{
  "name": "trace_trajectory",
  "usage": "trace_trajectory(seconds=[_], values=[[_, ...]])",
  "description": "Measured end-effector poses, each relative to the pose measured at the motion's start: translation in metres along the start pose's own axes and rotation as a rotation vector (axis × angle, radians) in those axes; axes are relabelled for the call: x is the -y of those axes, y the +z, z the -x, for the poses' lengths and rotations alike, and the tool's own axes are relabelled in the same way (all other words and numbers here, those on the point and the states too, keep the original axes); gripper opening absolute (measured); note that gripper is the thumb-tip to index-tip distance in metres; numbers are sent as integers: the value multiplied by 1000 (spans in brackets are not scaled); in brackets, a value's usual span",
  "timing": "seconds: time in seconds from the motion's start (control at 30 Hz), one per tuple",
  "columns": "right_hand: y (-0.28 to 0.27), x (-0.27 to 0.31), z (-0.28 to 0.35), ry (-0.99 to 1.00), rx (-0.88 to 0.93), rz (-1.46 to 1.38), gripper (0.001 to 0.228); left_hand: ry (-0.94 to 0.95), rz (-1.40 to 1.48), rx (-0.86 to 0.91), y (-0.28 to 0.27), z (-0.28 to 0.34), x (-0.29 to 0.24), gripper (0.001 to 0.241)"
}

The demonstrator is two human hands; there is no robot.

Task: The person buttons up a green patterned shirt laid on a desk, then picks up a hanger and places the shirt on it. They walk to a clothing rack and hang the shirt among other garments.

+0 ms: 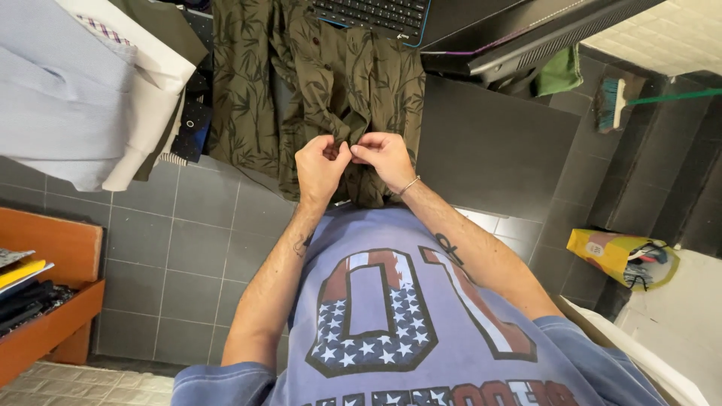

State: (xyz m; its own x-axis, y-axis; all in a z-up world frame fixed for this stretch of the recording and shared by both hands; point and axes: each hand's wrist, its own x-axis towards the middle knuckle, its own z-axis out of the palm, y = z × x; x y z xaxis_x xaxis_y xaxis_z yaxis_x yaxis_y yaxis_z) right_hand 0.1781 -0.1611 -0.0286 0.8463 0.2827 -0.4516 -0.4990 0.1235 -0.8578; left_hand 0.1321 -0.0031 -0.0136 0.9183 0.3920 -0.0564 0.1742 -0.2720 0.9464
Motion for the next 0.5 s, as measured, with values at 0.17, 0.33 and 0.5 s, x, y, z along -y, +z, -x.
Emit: trace_trajectory(seconds=[0.17, 0.33, 0.5], values=[[4, 10, 8, 31, 14, -44, 13, 121, -38, -33, -1, 1, 4, 11], [3, 18, 8, 23, 34, -7, 10, 29, 44, 66, -4, -2, 15, 12], [1, 26, 5, -23, 63, 128, 12, -33, 13, 156, -8, -8, 22, 16]])
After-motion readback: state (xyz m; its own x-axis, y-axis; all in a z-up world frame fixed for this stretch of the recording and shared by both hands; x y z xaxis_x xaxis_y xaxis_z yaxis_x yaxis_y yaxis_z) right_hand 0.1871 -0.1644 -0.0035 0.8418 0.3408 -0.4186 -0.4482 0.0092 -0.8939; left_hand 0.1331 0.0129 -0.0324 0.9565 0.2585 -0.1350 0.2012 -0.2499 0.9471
